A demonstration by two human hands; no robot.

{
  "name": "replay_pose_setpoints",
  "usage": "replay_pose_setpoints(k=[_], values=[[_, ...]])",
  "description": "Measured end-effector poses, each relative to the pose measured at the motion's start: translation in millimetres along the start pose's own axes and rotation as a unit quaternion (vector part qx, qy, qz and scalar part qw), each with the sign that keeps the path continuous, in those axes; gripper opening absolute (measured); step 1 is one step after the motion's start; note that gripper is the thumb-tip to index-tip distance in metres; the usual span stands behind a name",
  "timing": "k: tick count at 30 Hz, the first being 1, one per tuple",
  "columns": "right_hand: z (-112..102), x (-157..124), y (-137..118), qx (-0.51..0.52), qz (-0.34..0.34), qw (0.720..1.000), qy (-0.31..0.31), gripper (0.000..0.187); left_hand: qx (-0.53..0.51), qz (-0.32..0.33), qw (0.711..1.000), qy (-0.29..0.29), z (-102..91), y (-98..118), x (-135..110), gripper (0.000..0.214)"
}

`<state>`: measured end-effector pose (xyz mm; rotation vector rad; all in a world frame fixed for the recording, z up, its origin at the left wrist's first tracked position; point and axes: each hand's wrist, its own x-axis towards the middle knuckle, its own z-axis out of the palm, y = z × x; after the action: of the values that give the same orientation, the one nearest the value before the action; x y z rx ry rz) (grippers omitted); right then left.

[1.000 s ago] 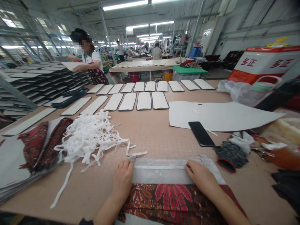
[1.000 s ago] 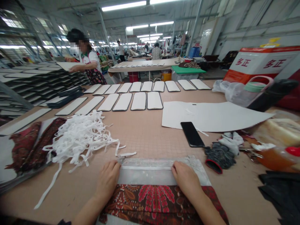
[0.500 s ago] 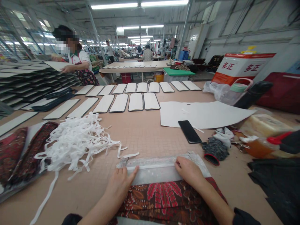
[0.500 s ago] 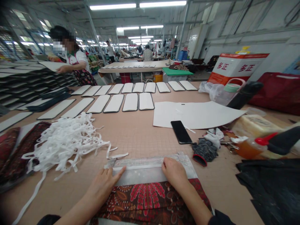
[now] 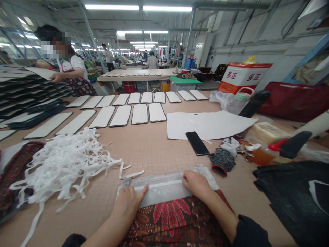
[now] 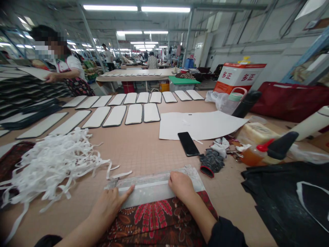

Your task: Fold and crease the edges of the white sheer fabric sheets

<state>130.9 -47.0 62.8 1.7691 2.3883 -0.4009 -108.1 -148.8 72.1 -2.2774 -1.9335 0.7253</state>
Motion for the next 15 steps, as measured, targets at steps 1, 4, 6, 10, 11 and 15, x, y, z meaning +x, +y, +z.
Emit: replay_pose_setpoints(k=[1, 4, 6, 10, 11, 15], values=[[-0.1, 0.1, -0.3, -0.002, 0.000, 1.000, 0.000, 0.024, -0.003, 0.000, 1.000, 0.000, 0.5, -1.1, 0.5, 0.066], [0.6, 0.1, -2.3, -0.017, -0.001, 1.000, 0.009, 0.023, -0.032, 0.004, 0.999, 0.004, -3.8, -2.8, 4.1, 0.060], [1.4, -0.7, -4.7, -0.029, -0.005, 0.999, 0.020, 0.023, -0.064, 0.022, 0.997, 0.022, -12.2, 2.6, 10.6, 0.048], [2.7, -4.9, -3.6, -0.039, -0.008, 0.998, 0.049, 0.023, -0.119, 0.135, 0.980, 0.085, -31.2, 35.5, 33.3, 0.040], [2.9, -6.2, 0.2, -0.037, -0.006, 0.998, 0.057, 0.023, -0.130, 0.162, 0.974, 0.095, -33.7, 45.5, 39.3, 0.041], [3.3, -9.5, 34.4, 0.022, 0.031, 0.997, 0.067, 0.021, -0.147, 0.184, 0.966, 0.106, -32.2, 72.2, 55.8, 0.036]])
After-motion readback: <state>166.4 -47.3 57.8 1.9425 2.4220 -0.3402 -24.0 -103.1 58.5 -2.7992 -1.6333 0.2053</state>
